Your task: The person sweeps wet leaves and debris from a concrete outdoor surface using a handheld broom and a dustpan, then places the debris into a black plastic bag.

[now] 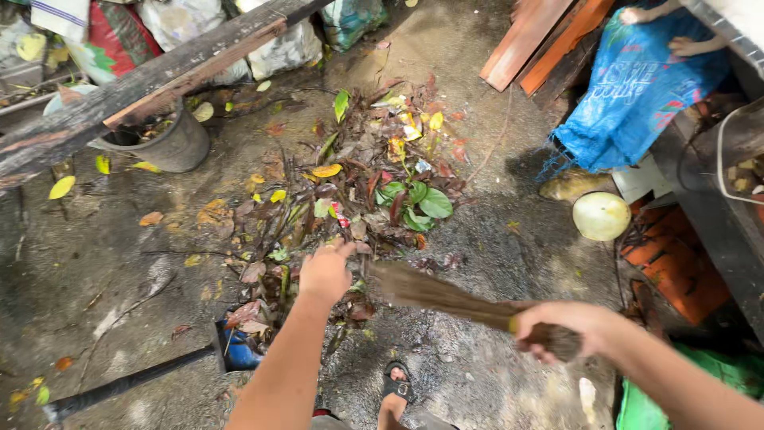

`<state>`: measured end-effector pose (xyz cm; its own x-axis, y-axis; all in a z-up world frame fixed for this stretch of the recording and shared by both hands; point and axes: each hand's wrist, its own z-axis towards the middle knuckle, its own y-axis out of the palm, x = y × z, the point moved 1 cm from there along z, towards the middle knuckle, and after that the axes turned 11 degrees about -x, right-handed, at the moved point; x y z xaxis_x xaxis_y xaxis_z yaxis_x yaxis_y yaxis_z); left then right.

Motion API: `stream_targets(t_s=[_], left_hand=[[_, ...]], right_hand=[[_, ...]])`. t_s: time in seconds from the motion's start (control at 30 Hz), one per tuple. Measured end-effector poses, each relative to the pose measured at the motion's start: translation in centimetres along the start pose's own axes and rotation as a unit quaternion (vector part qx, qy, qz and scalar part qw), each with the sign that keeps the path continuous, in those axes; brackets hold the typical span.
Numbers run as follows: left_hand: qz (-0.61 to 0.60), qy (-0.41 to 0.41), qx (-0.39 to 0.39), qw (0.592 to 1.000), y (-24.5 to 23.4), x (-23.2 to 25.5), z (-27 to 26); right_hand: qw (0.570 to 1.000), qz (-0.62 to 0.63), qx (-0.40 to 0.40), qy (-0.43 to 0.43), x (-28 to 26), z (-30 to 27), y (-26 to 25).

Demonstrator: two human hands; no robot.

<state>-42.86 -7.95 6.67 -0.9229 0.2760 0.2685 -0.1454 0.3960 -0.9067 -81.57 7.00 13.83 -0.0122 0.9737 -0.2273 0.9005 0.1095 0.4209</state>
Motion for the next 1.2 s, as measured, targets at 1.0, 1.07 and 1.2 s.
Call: stream_targets(t_s=[1.0,1.07,1.2], left_hand=[[-0.043,0.064,0.023,0.997,-2.0,3.2,2.0],[-0.052,0.048,-0.02,0.997,-1.6,3.6,1.9],[-0.054,0.054,0.004,0.997,-1.4,3.0,1.2]], right_hand=[[0.98,0.167,0.029,-0.103,0.5,3.4,-4.0],[0.96,0.241,0.095,-0.103,0.4,7.4,-4.9],[0.986,0.123,0.05,-0.098,0.5,13.9,-4.6]])
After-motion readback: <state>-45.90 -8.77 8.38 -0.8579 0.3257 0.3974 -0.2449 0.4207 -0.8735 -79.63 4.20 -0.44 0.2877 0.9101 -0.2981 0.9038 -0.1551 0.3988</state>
